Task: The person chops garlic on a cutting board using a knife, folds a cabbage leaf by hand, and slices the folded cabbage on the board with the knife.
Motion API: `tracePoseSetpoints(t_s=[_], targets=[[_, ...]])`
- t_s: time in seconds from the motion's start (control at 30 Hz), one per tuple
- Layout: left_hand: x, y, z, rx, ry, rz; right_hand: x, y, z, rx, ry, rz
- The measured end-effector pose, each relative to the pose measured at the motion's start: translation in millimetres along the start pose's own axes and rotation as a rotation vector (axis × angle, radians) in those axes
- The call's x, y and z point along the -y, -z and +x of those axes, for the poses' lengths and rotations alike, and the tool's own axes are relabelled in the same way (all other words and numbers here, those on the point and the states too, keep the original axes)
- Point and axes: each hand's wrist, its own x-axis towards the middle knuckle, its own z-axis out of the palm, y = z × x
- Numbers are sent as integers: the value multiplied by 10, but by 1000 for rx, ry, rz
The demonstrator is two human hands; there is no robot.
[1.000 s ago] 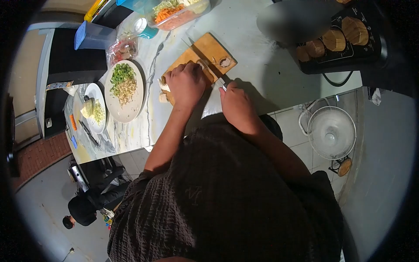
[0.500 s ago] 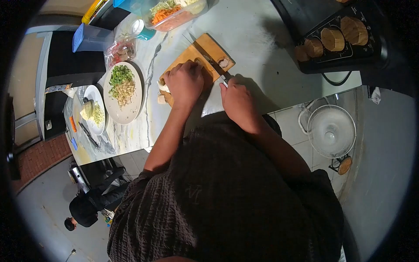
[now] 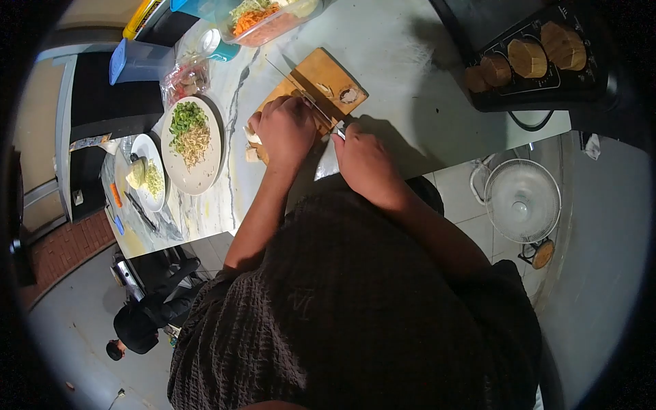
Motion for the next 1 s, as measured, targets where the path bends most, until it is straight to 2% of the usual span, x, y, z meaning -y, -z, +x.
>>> tracePoseSetpoints(t_s=[0.67, 1.0], targets=[[18, -1, -24, -12, -24, -46, -5, -4, 19, 118, -94, 28], [37, -26, -29, -22, -30, -63, -71, -76, 53, 105, -85, 48]])
